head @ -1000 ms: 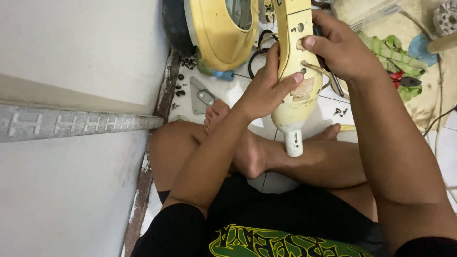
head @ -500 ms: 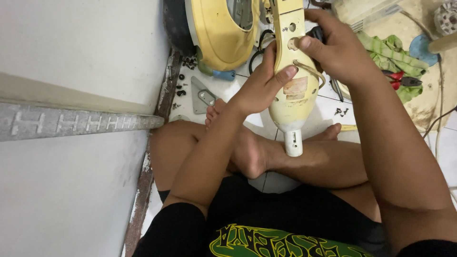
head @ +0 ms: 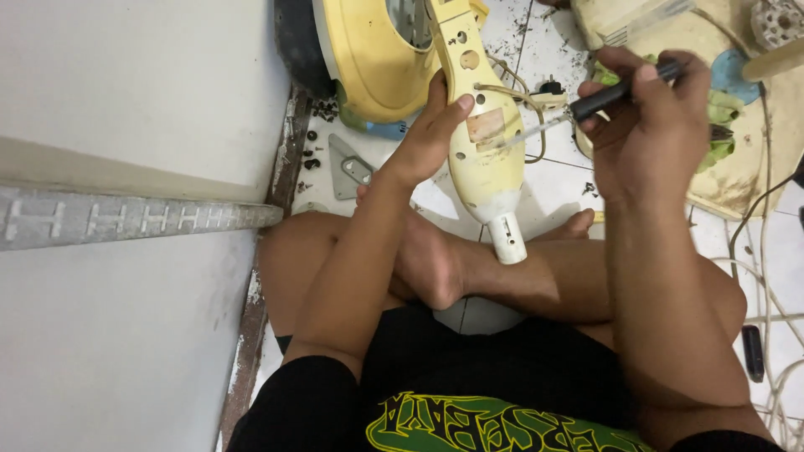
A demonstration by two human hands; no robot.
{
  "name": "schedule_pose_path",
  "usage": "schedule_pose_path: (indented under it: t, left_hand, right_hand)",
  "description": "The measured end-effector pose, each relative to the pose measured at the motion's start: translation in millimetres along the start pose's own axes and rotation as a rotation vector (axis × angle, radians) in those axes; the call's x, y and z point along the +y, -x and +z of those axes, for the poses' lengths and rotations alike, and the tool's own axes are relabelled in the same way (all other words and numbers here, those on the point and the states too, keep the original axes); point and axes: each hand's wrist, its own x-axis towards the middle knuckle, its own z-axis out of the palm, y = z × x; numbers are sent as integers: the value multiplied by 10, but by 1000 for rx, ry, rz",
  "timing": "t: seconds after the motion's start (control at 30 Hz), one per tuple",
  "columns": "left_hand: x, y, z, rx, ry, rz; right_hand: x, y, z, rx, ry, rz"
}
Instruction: Reassembling the internal parts and outer casing of a handheld fan using a screwdriver.
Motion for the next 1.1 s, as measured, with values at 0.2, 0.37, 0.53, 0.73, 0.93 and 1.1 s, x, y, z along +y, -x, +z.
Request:
schedule_pose_path:
  t: [0.2,0.37,0.53,0.73,0.93,1.1]
  left_hand:
    - [-82,-21,-62,30,-26,-3]
    - [-122,-39,-64,30,39,-1]
    - [-123,-27,-80,20,76,8]
    - [-95,-9,-60,35,-7,16]
    - [-106,-4,-68,55,-12,-14]
    - [-166,5,-94,62,-57,15]
  right_hand:
    - [492,13,-311,-42,-233,-121]
    - [545,214,-170,-250,-2,-358]
    - [566,427,78,-331,286,-611]
    - [595,532,224,-424,495,-774]
    - [605,594,308,-410,732,-907]
    - [342,629,501,-357,1086,-935]
